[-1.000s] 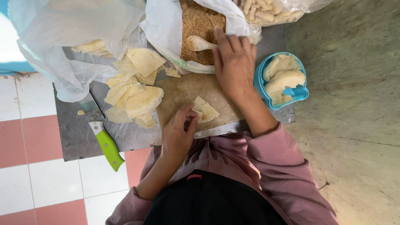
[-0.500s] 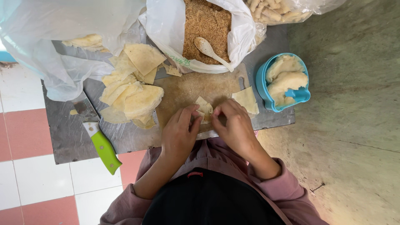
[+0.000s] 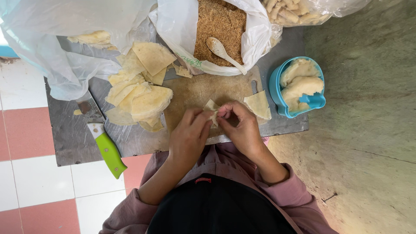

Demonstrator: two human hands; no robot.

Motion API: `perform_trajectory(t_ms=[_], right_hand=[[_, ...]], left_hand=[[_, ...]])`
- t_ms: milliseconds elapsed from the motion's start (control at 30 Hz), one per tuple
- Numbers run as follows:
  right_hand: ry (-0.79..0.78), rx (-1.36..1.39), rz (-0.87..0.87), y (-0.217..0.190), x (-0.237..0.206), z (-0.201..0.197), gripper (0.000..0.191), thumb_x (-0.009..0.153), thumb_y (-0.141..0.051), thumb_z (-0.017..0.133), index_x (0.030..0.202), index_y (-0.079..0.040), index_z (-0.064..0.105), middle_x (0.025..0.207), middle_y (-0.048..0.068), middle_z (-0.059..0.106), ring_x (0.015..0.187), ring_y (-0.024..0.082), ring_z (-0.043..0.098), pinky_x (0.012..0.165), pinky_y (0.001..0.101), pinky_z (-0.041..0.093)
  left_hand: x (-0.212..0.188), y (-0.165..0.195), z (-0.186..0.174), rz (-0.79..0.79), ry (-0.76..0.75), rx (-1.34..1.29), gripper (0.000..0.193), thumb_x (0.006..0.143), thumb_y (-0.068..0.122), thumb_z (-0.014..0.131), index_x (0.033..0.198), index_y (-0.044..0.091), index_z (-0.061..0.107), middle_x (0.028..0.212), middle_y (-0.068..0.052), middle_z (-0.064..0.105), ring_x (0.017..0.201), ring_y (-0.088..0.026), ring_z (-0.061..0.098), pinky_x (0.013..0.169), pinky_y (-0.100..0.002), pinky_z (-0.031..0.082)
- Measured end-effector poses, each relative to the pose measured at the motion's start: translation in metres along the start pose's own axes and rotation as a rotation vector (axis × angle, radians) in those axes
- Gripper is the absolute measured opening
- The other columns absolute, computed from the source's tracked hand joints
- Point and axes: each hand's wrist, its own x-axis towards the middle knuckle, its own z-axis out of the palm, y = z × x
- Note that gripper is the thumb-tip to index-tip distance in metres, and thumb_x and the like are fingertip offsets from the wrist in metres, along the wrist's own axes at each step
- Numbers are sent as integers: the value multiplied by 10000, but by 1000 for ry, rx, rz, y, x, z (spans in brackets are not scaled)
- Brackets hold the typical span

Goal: The person sits at a low table and cuts flat dough sheets into smaller pieces with a knife on a cutting board. They then spoon a brown filling from a plastic bag onto a dough piece, fold and pinch the dough closed around the filling, and place the folded pastry into a blue bowl.

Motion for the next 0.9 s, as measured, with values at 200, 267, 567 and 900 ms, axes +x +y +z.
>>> perform_trajectory(t_ms=[200,267,567,900], right_hand=[[-88,-385,-410,-7,-2,-17,222,835,12,784,1041,-31,712,1036,85,633,1003,254,621,857,349,523],[-149,-483,-510,-10,-4,-25,283,828,-14,779,1107,-22,732,1073,94,631,1024,264,608,889,360,511],[37,-573,-696,5,-8,-13,196,858,-68,807,1042,-27,750,1031,72,644,961,238,597,838,363,433],[67,-320,-316,4,-3,0,123,865,-26,788,947,-18,698,954,97,657,922,292,611,831,381,457]], left_hand=[[-5,-2,-4,119,-56,129,211,930,69,690,1139,91,700,1090,-56,605,953,-235,686,728,-344,562],[-6,-4,-8,180,-85,196,275,910,59,675,1183,74,700,1105,-53,612,969,-223,676,748,-325,565],[1,-7,-22,360,-151,274,354,898,160,687,1231,42,689,1151,-78,619,962,-238,650,759,-357,536],[33,-12,-18,122,-237,43,95,932,137,705,937,57,654,933,-100,646,898,-324,650,773,-433,527]])
